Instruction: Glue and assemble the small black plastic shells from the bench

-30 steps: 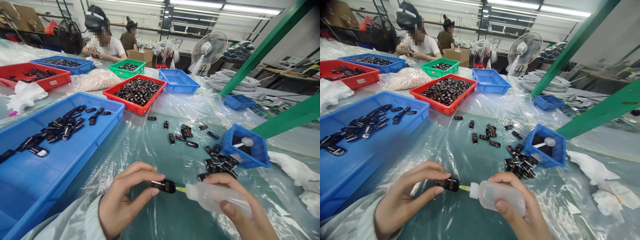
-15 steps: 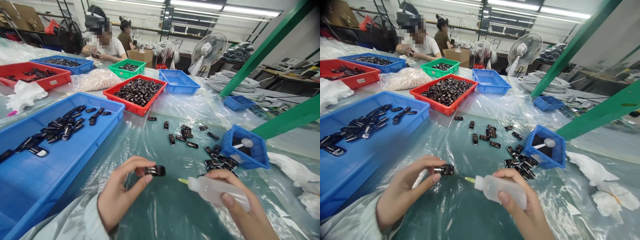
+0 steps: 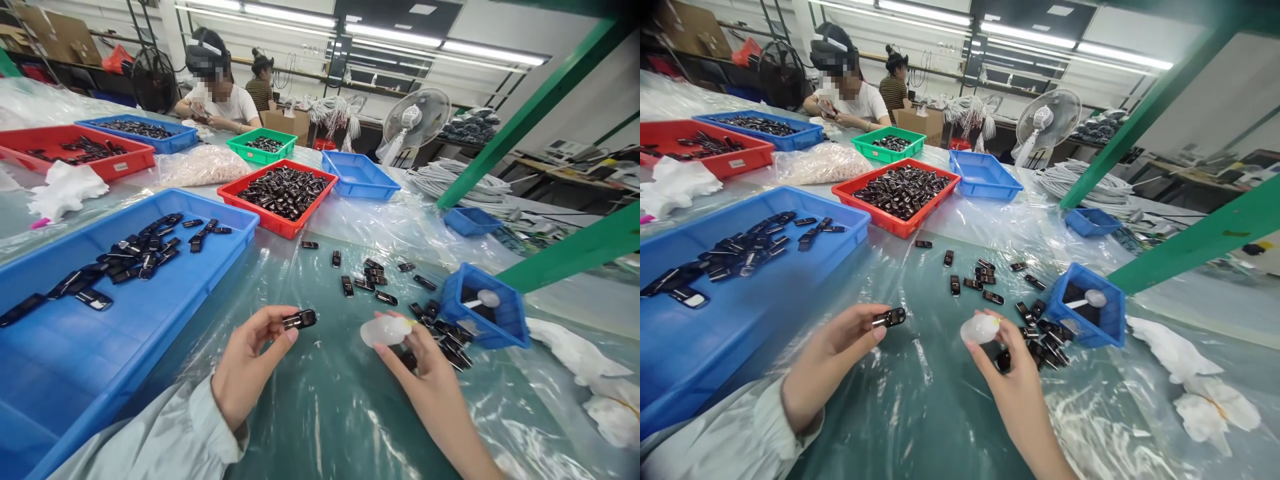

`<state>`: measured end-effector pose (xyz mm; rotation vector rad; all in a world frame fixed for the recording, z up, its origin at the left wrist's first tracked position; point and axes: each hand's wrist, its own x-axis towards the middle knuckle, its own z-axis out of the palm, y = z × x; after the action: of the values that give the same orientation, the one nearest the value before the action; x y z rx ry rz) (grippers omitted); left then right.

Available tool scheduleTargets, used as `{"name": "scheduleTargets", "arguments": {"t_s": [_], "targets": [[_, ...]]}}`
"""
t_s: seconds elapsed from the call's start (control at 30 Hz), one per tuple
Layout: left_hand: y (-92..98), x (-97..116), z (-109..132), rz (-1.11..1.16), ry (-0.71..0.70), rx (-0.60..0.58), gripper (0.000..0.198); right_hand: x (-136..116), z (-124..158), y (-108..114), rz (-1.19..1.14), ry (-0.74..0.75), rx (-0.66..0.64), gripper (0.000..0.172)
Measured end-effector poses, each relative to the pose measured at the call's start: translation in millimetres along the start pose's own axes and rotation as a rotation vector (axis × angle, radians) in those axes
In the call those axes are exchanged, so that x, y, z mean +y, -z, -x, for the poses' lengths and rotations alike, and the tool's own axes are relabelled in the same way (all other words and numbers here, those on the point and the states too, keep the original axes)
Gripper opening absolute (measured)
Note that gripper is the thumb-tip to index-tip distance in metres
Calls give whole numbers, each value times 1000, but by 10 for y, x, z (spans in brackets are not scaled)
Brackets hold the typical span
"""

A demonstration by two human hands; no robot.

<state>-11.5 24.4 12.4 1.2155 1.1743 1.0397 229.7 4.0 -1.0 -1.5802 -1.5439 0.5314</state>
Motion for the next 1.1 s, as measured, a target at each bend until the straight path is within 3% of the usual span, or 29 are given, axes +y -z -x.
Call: {"name": "scheduleTargets", "arguments": {"t_s": [0.07, 0.13, 0.2, 0.27, 0.37, 0.5, 0.7, 0.8, 1.1], "targets": [[0, -7, -2, 7, 10, 8, 29, -34, 76, 10, 87, 94, 144, 33], [-2, -17, -4, 8, 13, 15, 29, -109, 168, -7, 151, 234, 207, 17], [-7, -34, -4, -1, -1, 11, 28, -206, 234, -95, 192, 374, 128, 5], [-13, -55, 0, -10, -21, -3, 27, -290, 245, -253, 224, 457, 1, 10], [-17, -82, 7, -21, -40, -28, 27, -337, 173, -507, 266, 445, -138, 22], [-15, -97, 14, -47, -55, -43, 26, -342, 78, -607, 200, 336, -240, 23], [-34, -62, 56, -88, -83, -61, 23, -523, 48, -331, -145, 17, -303, 12], [-47, -50, 75, -102, -79, -107, 23, -578, 17, -231, -347, -179, -335, 15], [-52, -41, 87, -86, -64, -217, 23, -638, 16, -165, -757, -539, -502, 19]]}}
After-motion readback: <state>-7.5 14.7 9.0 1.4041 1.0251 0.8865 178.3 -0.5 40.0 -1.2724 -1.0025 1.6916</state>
